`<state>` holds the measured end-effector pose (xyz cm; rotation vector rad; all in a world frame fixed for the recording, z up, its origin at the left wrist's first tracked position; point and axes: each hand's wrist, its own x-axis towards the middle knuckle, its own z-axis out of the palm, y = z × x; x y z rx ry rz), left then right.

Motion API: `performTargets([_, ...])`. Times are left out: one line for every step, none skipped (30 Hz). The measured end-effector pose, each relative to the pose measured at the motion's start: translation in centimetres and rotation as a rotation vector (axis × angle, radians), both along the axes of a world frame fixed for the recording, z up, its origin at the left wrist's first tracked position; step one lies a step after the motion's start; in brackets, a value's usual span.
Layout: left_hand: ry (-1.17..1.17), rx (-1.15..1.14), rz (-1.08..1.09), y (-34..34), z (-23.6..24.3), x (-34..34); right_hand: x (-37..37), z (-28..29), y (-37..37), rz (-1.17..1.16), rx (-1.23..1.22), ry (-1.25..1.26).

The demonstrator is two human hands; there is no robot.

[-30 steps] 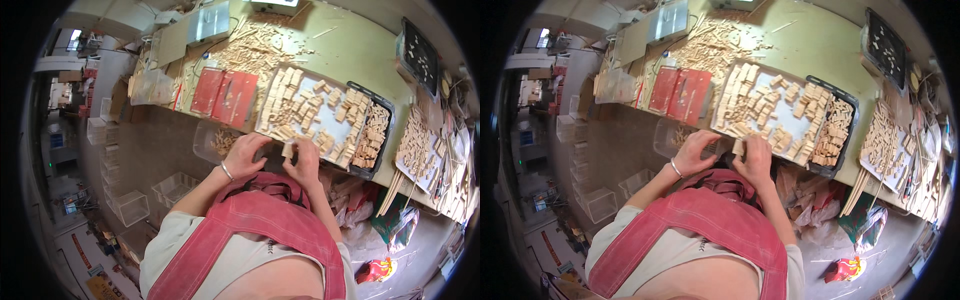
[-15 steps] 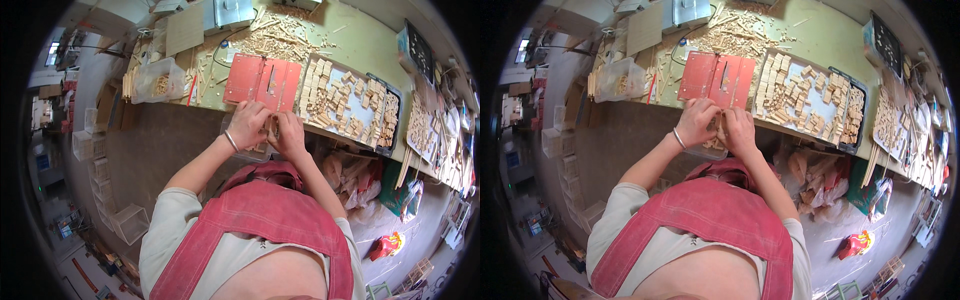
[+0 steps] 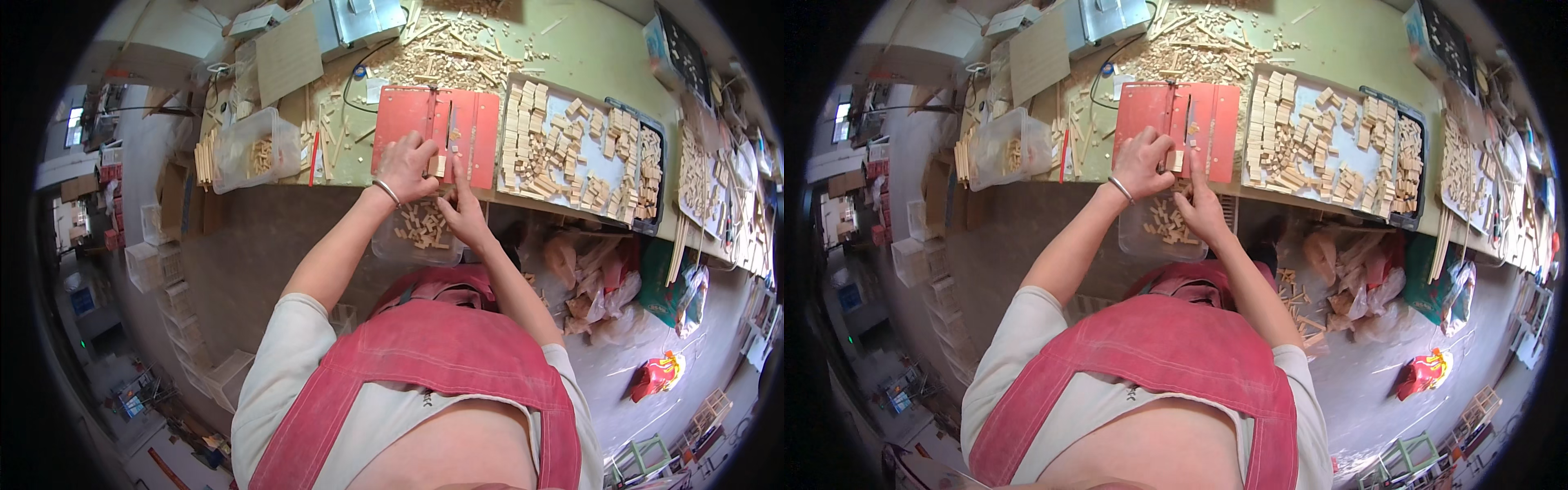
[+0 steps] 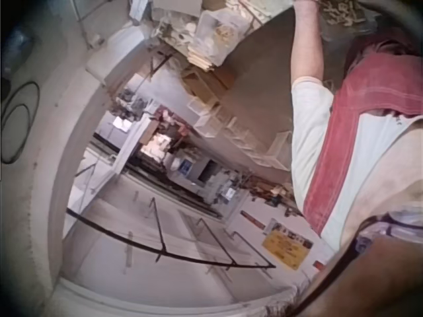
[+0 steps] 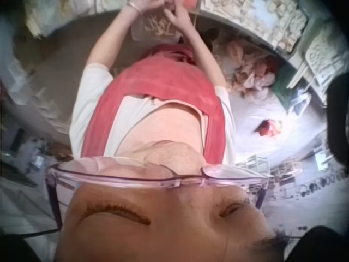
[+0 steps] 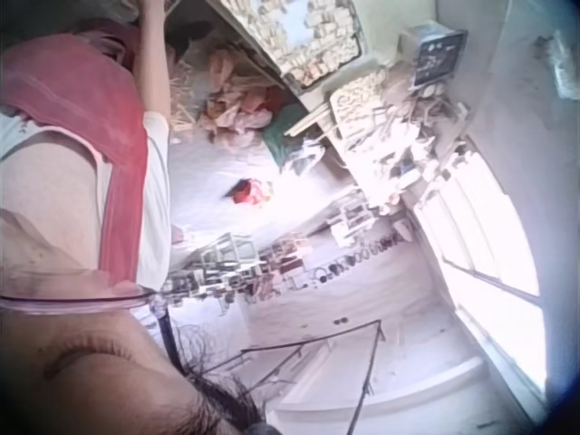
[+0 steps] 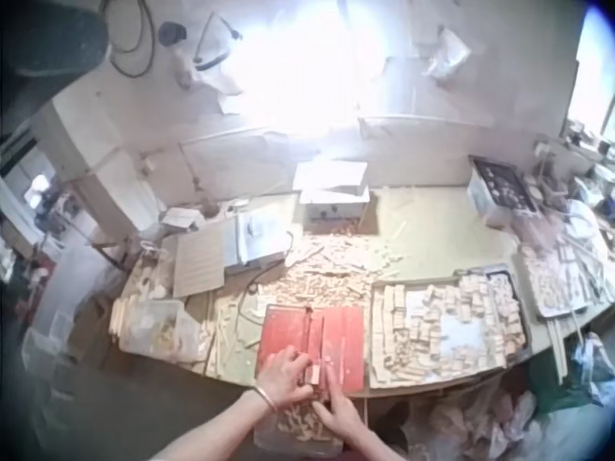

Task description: The person repeatedly picks up small wooden blocks from a tray and cuts them into smaller pieces using a red manual wood-cutting device. The cut pieces fall into a clear plastic bin below the cutter. The person continues this process throughout the clip.

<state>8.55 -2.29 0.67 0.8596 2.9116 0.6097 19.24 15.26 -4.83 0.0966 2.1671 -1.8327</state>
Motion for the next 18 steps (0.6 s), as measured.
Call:
performTargets([0.009, -0.029, -0.006, 0.2, 0.3, 0.1, -0.1, -0.4, -0.5, 0.018, -0.022, -0.035])
performTargets([0.017, -0.057, -0.012, 0.2, 0.4, 0.1, -0.1, -1.0, -1.2, 0.007, -0.055, -0.005])
performTargets([0.026, -0.047, -0.017, 0.3, 0.6, 0.1, 0.0, -1.7, -2.0, -0.006, -0.088, 0.022])
performTargets([0.035, -0.036, -0.022, 0.4, 0.7, 0.1, 0.1, -2.4, -2.6, -0.02, -0.12, 0.05])
performTargets([0.043, -0.025, -0.029, 0.5, 0.7, 0.1, 0.3, -3.0, -2.9, -0.02, -0.1, 0.047])
performTargets([0.047, 0.005, -0.023, 0.4, 0.6, 0.1, 0.4, -3.3, -3.3, -0.012, -0.08, 0.046])
performTargets([0.05, 0.035, -0.018, 0.4, 0.5, 0.2, 0.5, -3.6, -3.5, -0.006, -0.06, 0.044])
performTargets([0.053, 0.065, -0.015, 0.4, 0.3, 0.2, 0.5, -4.0, -3.5, 0.009, -0.036, 0.033])
performTargets([0.05, 0.05, -0.02, 0.4, 0.2, 0.2, 0.4, -3.9, -3.4, 0.029, -0.009, 0.023])
performTargets([0.046, 0.036, -0.026, 0.5, 0.0, 0.0, 0.4, -3.8, -3.2, 0.047, 0.018, 0.014])
performTargets([0.043, 0.022, -0.034, 0.6, -0.1, -0.1, 0.5, -3.7, -2.9, 0.059, 0.023, 0.001])
performTargets([0.022, 0.022, -0.024, 0.5, -0.2, -0.1, 0.3, -2.6, -2.5, 0.075, 0.028, -0.013])
performTargets([0.003, 0.019, -0.014, 0.5, -0.2, -0.2, 0.1, -1.7, -2.2, 0.09, 0.031, -0.025])
performTargets([-0.017, 0.016, -0.006, 0.4, -0.3, -0.2, 0.2, -1.0, -1.8, 0.092, 0.076, -0.021])
performTargets([-0.017, 0.018, 0.003, 0.4, -0.1, -0.3, 0.5, -0.2, -1.3, 0.092, 0.121, -0.015])
performTargets([-0.019, 0.021, 0.011, 0.5, -0.2, -0.3, 1.0, 0.1, -0.7, 0.091, 0.167, -0.011])
performTargets([-0.021, 0.024, 0.019, 0.5, -0.3, -0.4, 1.7, 0.3, -0.2, 0.045, 0.174, 0.002])
performTargets([-0.039, 0.023, 0.034, 0.6, -0.4, -0.6, 2.8, 0.5, 0.5, 0.0, 0.184, 0.014])
